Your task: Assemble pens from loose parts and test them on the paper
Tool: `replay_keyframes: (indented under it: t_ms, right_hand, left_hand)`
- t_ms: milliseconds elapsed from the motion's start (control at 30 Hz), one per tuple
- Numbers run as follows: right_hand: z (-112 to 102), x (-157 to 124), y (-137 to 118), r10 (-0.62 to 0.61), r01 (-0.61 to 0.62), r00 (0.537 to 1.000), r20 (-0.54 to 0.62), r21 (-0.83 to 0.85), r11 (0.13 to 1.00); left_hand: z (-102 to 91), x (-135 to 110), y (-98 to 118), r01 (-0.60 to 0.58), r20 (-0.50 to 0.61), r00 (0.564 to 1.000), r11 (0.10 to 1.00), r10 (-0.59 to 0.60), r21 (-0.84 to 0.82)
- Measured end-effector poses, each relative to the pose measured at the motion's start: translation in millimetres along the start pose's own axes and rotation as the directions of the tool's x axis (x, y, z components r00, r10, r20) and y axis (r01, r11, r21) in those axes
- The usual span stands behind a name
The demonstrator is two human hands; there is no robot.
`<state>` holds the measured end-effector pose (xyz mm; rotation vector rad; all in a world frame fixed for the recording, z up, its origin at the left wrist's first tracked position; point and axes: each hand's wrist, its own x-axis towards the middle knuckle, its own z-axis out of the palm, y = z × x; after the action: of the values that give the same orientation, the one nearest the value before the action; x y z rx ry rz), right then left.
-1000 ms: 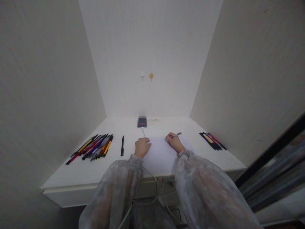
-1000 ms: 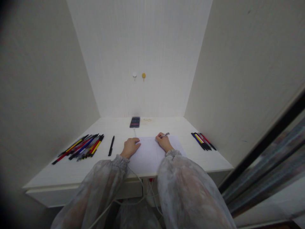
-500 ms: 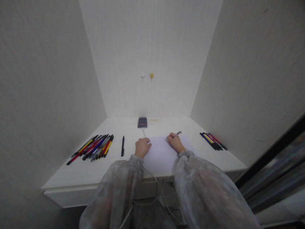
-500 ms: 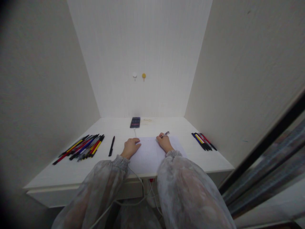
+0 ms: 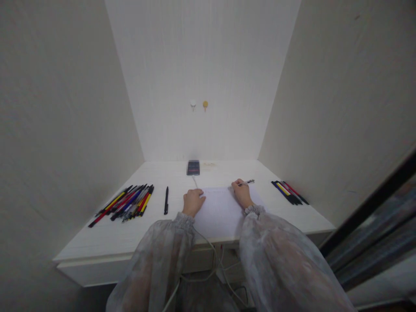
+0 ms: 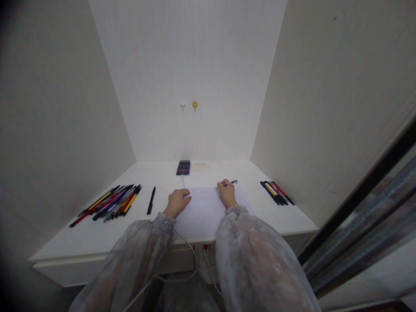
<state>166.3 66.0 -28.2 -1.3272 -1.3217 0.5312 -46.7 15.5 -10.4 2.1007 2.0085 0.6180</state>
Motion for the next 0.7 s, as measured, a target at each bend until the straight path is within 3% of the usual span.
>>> replay_keyframes:
  t_ms: [67, 167, 267, 367, 533, 700]
  right_hand:
    - [-4, 3, 0, 0.064, -0.049, 0.995, -0.078, 0.182, 0.982]
    - [-8, 7, -3, 0.152, -0.098, 0.985, -0.082, 0.462, 0.881]
    - [-8, 9, -7, 0.182, -0.152, 0.983, 0.02, 0.641, 0.752]
    - [-11, 9, -11, 0.173, -0.241, 0.969, 0.174, 0.809, 0.537]
    - [-26, 6, -24, 0.134, -0.399, 0.917, 0.376, 0.872, 0.285]
    - [-37, -3, -38, 0.06, -0.455, 0.889, 0.453, 0.866, 0.208]
  left_hand:
    - [0.5, 0, -1, 0.003, -0.001, 1.0, 1.0, -0.003, -0.005]
    - [1.7, 1, -2, 0.003, -0.006, 1.0, 1.0, -0.003, -0.012]
    - [3.6, 2, -4, -0.005, -0.033, 0.999, 1.0, 0.004, -0.026]
    - [4.5, 3, -5, -0.025, -0.049, 0.999, 0.999, 0.023, -0.041]
    - [3.9, 2, -6, -0.02, -0.034, 0.999, 0.999, 0.019, -0.035]
    - [5.7, 4, -7, -0.013, -0.036, 0.999, 1.0, 0.012, -0.02]
